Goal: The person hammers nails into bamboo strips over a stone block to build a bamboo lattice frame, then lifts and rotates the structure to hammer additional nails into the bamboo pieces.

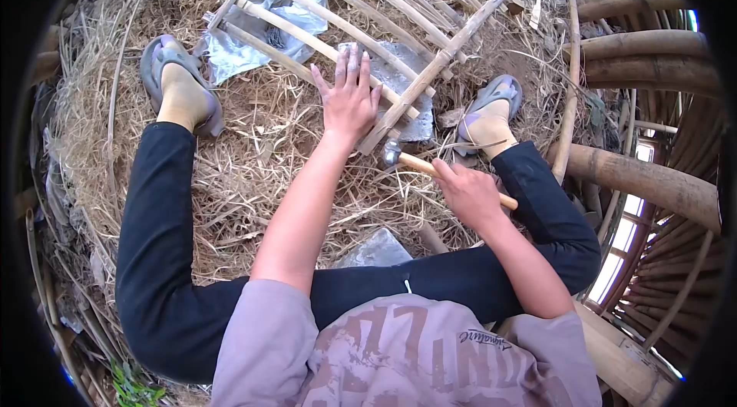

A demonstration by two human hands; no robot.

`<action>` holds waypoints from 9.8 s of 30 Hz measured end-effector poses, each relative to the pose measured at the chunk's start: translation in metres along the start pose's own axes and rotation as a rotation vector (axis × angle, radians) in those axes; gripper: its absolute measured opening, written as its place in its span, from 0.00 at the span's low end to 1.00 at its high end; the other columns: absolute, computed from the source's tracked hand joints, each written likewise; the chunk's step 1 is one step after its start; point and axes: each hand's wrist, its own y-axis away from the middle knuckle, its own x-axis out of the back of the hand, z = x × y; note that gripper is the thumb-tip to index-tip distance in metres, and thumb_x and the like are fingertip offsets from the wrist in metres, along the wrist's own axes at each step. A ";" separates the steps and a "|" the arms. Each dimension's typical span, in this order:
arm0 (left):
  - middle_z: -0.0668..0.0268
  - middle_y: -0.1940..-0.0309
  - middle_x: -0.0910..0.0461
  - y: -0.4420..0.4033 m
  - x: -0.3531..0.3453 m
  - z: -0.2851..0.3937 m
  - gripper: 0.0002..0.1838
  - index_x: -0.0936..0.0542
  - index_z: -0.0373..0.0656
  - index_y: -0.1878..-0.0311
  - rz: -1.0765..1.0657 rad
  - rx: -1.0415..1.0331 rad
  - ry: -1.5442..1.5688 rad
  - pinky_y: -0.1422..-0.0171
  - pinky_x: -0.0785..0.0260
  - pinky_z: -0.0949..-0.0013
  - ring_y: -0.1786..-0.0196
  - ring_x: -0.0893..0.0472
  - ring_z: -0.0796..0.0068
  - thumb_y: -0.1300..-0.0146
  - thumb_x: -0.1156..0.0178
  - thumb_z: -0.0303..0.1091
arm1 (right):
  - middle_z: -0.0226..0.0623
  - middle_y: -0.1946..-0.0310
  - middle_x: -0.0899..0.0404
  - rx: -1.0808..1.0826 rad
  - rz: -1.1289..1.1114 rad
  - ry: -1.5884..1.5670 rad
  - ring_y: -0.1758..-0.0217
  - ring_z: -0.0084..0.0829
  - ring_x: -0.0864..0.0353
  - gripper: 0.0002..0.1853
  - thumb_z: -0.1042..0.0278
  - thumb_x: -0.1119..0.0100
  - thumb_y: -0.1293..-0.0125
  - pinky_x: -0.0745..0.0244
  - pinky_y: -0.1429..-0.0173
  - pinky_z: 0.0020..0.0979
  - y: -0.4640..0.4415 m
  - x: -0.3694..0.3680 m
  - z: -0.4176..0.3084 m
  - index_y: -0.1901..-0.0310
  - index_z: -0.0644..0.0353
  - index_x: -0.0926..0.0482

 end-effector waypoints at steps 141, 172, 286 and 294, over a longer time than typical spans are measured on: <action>0.45 0.48 0.15 -0.184 -0.006 -0.018 0.19 0.20 0.25 0.49 0.515 1.481 0.750 0.48 0.17 0.61 0.52 0.12 0.57 0.41 0.32 0.29 | 0.15 0.77 0.41 -0.379 0.457 -1.798 0.82 0.06 0.46 0.14 0.50 0.45 0.19 0.50 0.81 0.14 -0.072 0.112 0.183 0.53 0.52 0.28; 0.74 0.82 0.42 -0.241 0.078 -0.068 0.18 0.38 0.49 0.72 0.365 1.488 1.547 0.80 0.51 0.76 0.82 0.42 0.80 0.20 0.59 0.26 | 0.14 0.76 0.41 -0.383 0.477 -1.854 0.81 0.06 0.47 0.13 0.51 0.49 0.17 0.50 0.81 0.14 -0.069 0.107 0.187 0.53 0.51 0.27; 0.48 0.49 0.14 -0.179 -0.047 0.062 0.34 0.22 0.35 0.37 -0.162 -0.130 0.030 0.29 0.34 0.42 0.35 0.21 0.54 0.27 0.48 0.59 | 0.45 0.65 0.18 -0.379 0.412 -0.366 0.67 0.51 0.14 0.09 0.62 0.41 0.25 0.22 0.66 0.50 -0.056 -0.002 0.013 0.54 0.58 0.25; 0.48 0.55 0.13 -0.180 -0.039 0.059 0.29 0.19 0.36 0.55 -0.182 -0.147 0.106 0.38 0.27 0.44 0.38 0.20 0.52 0.26 0.48 0.58 | 0.38 0.69 0.23 -0.214 0.343 -0.179 0.70 0.41 0.14 0.11 0.64 0.40 0.28 0.19 0.71 0.42 -0.059 -0.003 0.013 0.49 0.59 0.25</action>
